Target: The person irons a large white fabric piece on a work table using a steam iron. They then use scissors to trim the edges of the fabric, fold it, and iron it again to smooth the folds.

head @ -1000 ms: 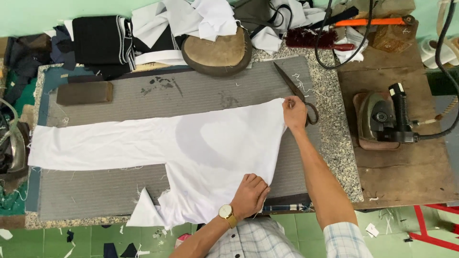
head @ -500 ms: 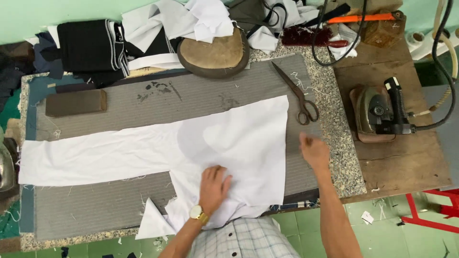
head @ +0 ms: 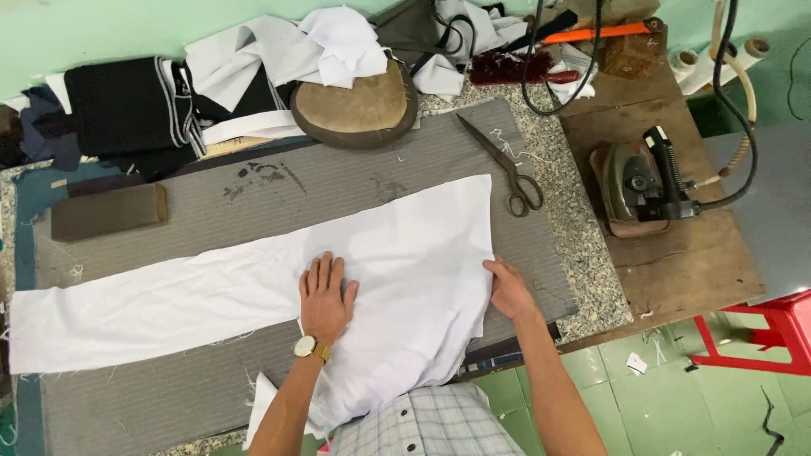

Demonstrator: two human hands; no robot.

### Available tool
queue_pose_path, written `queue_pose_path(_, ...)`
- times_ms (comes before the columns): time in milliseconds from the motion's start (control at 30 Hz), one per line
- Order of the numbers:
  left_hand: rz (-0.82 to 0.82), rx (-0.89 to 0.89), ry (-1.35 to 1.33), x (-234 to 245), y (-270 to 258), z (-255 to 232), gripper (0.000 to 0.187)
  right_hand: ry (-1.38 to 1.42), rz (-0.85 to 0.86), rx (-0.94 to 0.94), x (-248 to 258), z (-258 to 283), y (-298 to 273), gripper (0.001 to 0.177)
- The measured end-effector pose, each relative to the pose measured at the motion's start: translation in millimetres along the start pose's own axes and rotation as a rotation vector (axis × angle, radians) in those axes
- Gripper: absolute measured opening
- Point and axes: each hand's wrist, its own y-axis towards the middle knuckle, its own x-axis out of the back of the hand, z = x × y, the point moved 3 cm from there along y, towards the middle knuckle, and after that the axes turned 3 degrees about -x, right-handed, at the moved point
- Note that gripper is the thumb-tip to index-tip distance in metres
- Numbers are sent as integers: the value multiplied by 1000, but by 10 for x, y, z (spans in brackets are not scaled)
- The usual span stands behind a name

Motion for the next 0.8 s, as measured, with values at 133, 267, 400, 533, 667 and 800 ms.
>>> queue_pose_path(133,18,10,10,-47,-20,31,54,131,88,110,-145,197,-32,29)
queue_pose_path(267,40,34,5,-79,-39,47,56,95,67,349,49,417,-100,35)
queue_pose_path(400,54,54,3,-90,-38,64,56,-75,-70,359,555,383,1,36)
queue_pose_path(533,56,40,2,-112,-35,63,57,-221,-136,369,422,584,-284,33)
queue_pose_path(667,-2,45,40,-115,-75,-48,57,-268,-269,197,285,723,-491,44)
queue_pose_path(800,-67,-45,-51,168,-235,-776,59,-466,-277,133,464,510,-474,50)
